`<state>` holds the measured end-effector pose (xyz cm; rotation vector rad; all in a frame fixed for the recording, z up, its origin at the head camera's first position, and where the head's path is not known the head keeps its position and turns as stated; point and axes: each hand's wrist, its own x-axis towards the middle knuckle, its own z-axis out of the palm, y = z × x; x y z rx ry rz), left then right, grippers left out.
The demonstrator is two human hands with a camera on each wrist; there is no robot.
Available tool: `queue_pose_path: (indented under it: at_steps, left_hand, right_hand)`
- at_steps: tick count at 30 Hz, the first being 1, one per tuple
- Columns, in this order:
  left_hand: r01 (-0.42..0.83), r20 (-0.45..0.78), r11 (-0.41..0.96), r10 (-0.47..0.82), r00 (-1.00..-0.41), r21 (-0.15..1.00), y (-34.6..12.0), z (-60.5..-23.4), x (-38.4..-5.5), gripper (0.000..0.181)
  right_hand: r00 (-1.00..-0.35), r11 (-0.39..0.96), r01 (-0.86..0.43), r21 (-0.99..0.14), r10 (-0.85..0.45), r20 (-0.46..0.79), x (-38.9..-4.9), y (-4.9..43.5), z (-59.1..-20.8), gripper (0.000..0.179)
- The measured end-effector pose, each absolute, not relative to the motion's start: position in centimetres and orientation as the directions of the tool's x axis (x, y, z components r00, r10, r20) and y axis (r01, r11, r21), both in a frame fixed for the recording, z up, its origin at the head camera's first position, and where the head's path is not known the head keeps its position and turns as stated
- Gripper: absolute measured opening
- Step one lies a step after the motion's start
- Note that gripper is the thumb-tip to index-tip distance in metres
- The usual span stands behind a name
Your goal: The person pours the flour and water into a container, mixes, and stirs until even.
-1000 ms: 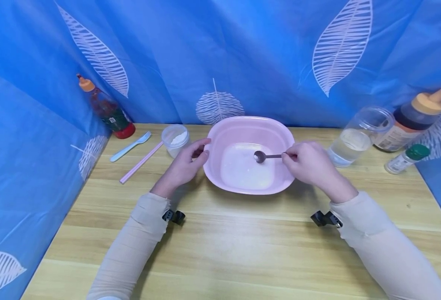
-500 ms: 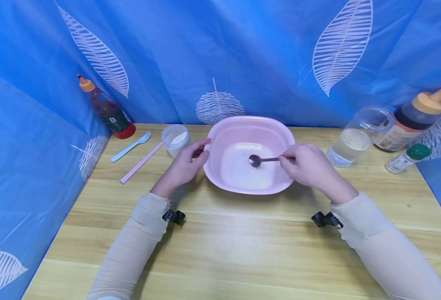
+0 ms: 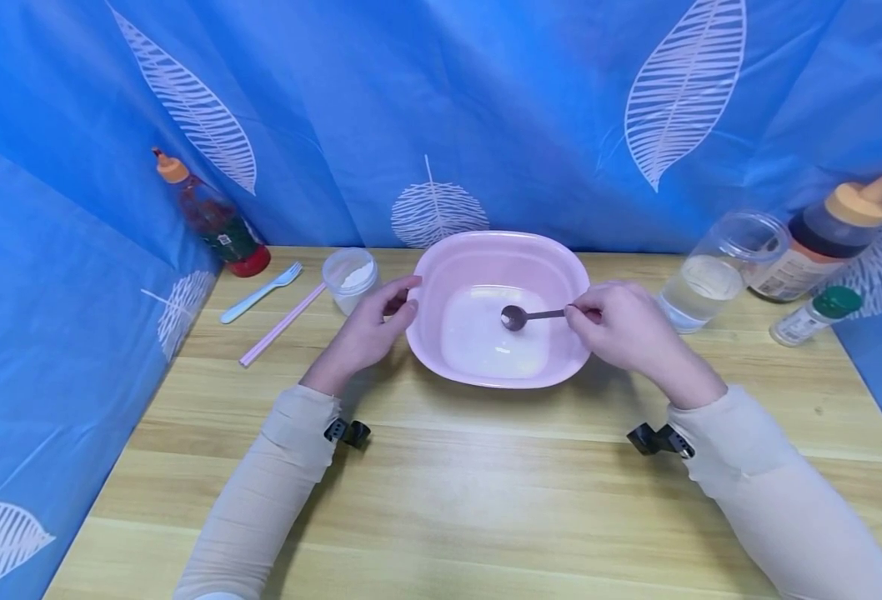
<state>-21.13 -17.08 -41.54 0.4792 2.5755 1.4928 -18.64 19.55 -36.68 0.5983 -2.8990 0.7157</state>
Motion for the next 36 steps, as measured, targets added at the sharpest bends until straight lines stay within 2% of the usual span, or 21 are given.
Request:
queue_pose_path:
  at_steps: [9, 22, 29, 36]
  left_hand:
    - [0.213, 0.054, 0.458, 0.336, -0.94, 0.863, -17.1, -41.6, -21.2, 0.049]
    - [0.218, 0.059, 0.458, 0.337, -0.94, 0.862, -17.3, -41.8, -21.3, 0.049]
    - [0.22, 0.059, 0.462, 0.338, -0.939, 0.859, -17.2, -41.7, -21.3, 0.049]
    - [0.212, 0.05, 0.465, 0.336, -0.941, 0.86, -17.2, -41.8, -21.3, 0.05]
  right_hand:
    - [-0.932, 0.815, -0.357, -0.457, -0.346, 0.11, -18.8, 18.6, -37.2, 0.024]
    - [-0.935, 0.783, -0.336, -0.523, -0.343, 0.086, -18.0, 19.2, -35.9, 0.022]
    - [-0.909, 0.777, -0.401, -0.486, -0.402, 0.107, -17.8, 19.3, -36.4, 0.019]
    - [-0.914, 0.802, -0.399, -0.444, -0.386, 0.123, -18.1, 19.2, -36.6, 0.023]
